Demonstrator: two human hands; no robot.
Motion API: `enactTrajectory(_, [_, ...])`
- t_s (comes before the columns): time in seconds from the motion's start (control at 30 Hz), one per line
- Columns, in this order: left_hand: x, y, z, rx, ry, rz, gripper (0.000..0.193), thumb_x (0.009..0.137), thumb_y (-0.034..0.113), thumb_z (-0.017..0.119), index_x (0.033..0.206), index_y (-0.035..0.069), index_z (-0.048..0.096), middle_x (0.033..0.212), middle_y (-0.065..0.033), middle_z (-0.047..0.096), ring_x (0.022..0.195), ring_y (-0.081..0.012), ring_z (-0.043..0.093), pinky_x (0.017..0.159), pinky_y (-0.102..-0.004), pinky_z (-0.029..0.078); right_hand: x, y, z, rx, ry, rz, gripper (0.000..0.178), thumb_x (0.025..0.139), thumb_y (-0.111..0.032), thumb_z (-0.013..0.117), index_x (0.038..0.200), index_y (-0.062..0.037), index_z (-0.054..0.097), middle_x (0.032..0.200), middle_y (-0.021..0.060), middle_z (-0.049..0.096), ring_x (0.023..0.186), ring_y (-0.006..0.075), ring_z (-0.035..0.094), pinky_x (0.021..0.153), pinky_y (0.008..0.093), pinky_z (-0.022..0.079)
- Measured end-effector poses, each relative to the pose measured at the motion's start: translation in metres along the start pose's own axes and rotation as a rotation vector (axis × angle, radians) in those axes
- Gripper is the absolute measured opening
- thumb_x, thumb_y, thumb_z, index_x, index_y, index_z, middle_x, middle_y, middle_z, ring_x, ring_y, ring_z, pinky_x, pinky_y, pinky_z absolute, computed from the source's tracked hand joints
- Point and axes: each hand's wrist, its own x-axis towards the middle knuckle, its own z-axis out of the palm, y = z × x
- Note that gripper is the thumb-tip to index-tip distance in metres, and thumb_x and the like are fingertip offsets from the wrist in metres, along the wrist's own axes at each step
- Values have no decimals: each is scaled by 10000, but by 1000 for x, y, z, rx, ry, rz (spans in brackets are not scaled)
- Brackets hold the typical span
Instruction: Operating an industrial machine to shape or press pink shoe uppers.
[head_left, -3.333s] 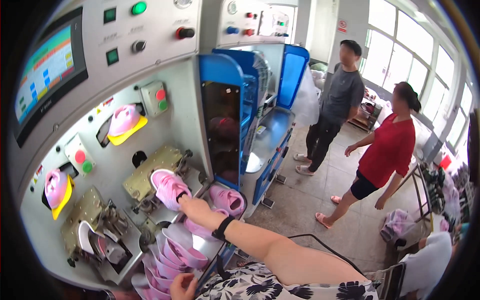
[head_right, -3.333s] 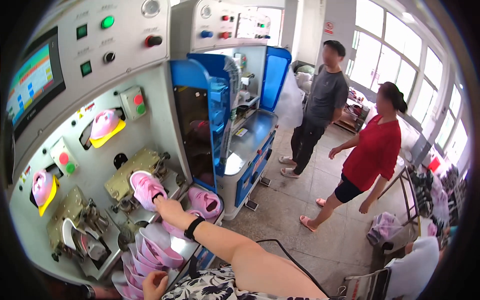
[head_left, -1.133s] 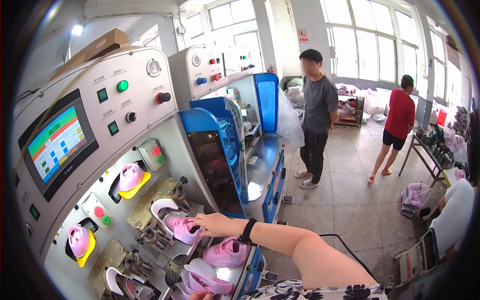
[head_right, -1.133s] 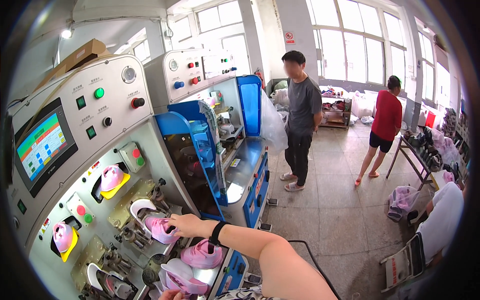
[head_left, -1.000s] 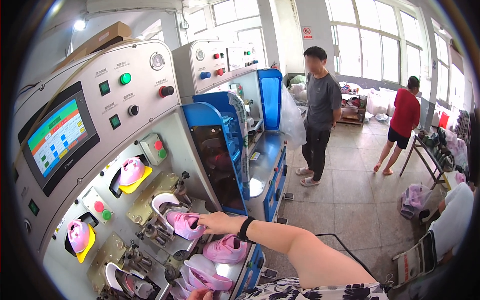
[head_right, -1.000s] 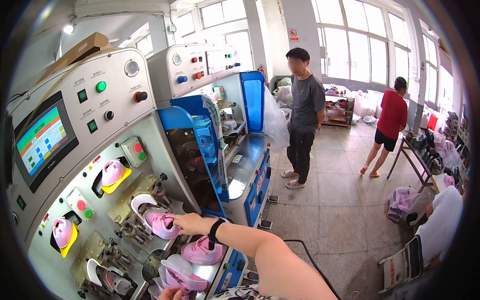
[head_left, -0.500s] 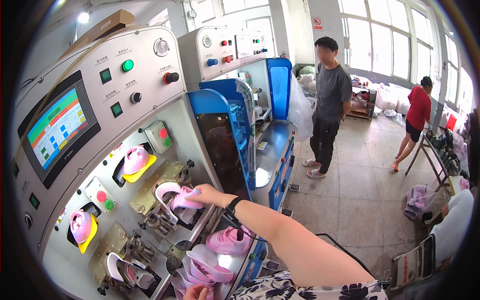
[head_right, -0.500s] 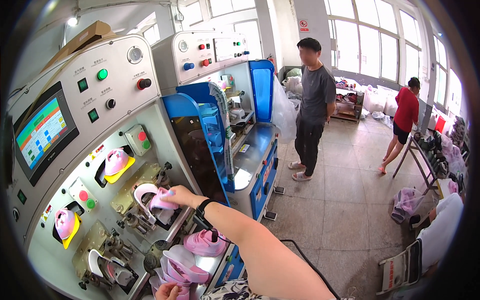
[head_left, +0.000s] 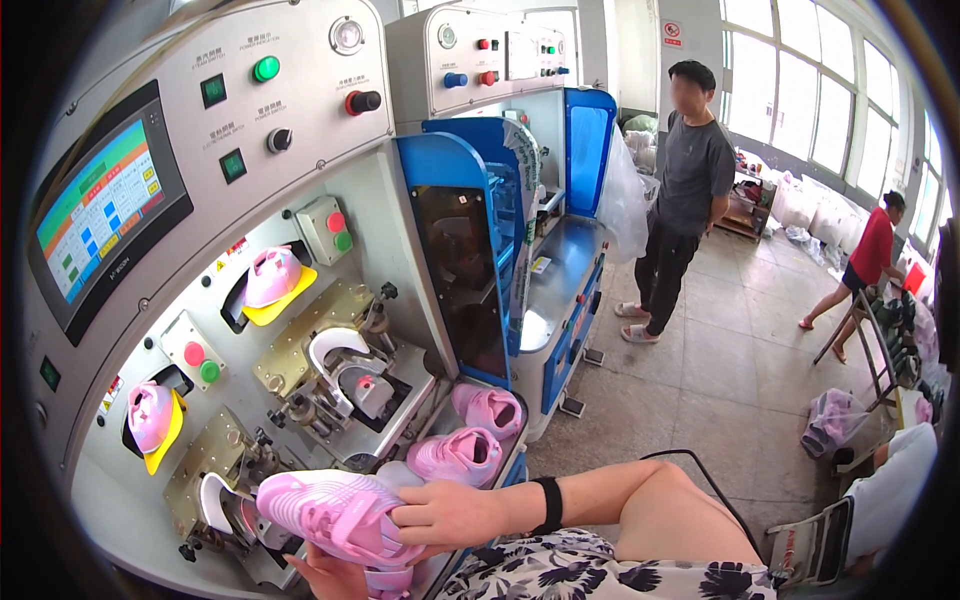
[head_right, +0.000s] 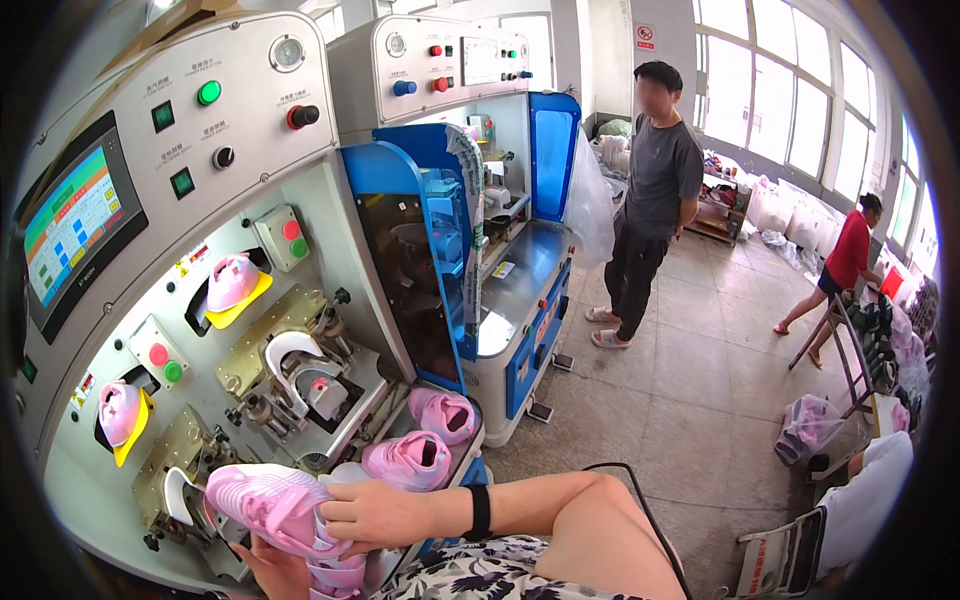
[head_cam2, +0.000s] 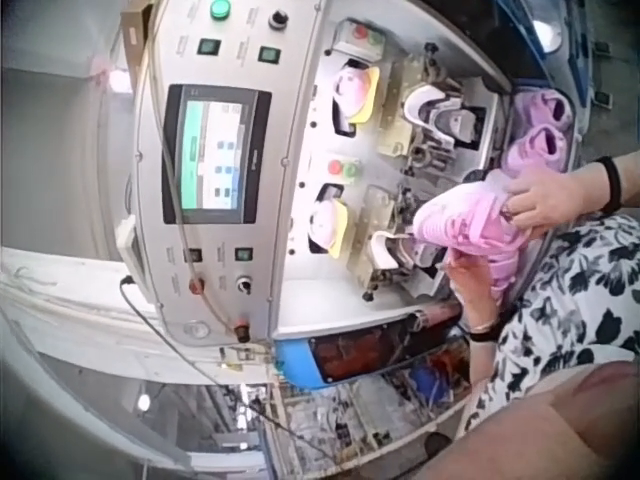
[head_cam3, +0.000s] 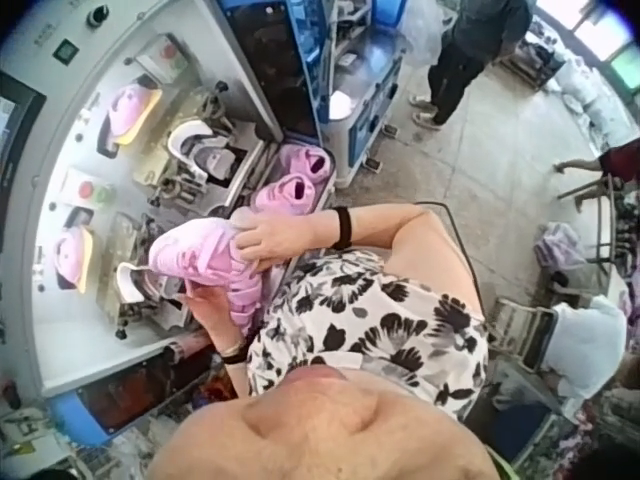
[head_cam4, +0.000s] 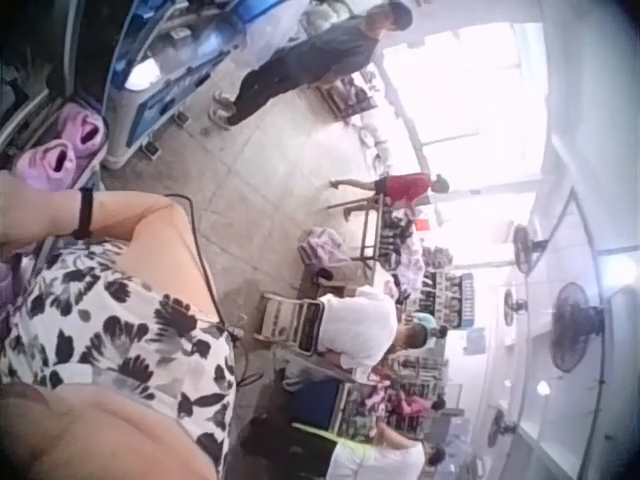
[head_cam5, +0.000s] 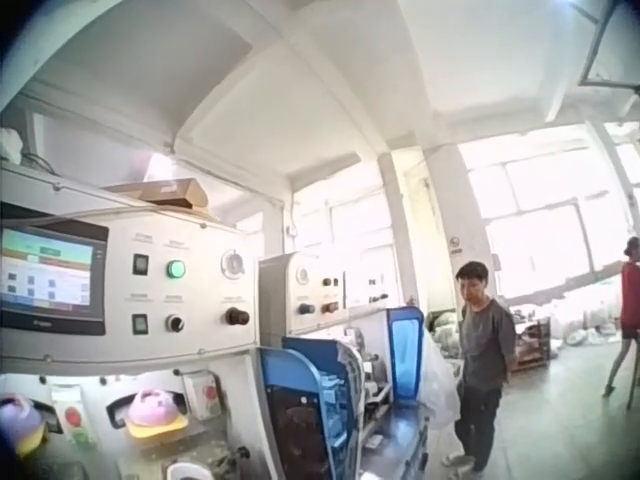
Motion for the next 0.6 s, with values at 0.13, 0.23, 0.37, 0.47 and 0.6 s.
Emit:
enactTrajectory(0.13, [21, 15, 33, -550, -73, -137, 381, 1011, 306, 521, 1277, 34, 541, 1267, -114, 611, 1157, -251, 601, 984, -408, 492, -36, -4, 0, -19, -65, 101, 386, 662, -273, 738, 912, -85, 512, 976, 66, 469, 856, 243, 514, 654, 357, 482])
enactTrajectory(0.23, [32, 10, 55, -598, -118, -214, 485, 1040, 400, 396, 1376, 56, 461, 1406, -128, 508, 1295, -305, 492, 1086, -506, 401, -66, -10, -7, -47, -90, 247, 384, 664, -248, 725, 952, -83, 532, 998, 64, 478, 889, 237, 518, 673, 343, 495])
enactTrajectory(0.37, [43, 5, 81, -498, -365, -242, 487, 1056, 377, 343, 1405, 50, 436, 1421, -138, 495, 1305, -309, 480, 1106, -504, 373, -96, -12, -23, -210, -109, 357, 395, 668, -229, 705, 1022, -107, 579, 1047, 40, 512, 951, 218, 542, 715, 306, 518])
enactTrajectory(0.47, [50, -2, 101, -542, -284, -406, 427, 1031, 241, 452, 1367, -23, 462, 1378, -188, 521, 1268, -309, 522, 1050, -452, 439, -117, -7, -29, -490, -102, 412, 314, 638, -217, 706, 935, -149, 627, 984, 23, 547, 938, 228, 559, 725, 328, 525])
enactTrajectory(0.6, [53, -11, 113, -607, -454, -379, 240, 1027, 180, 487, 1150, 8, 601, 1165, -108, 644, 1114, -227, 603, 1020, -400, 444, -136, -11, -23, -586, 58, 506, 292, 578, -197, 745, 854, -153, 662, 943, 26, 578, 928, 270, 579, 718, 365, 521])
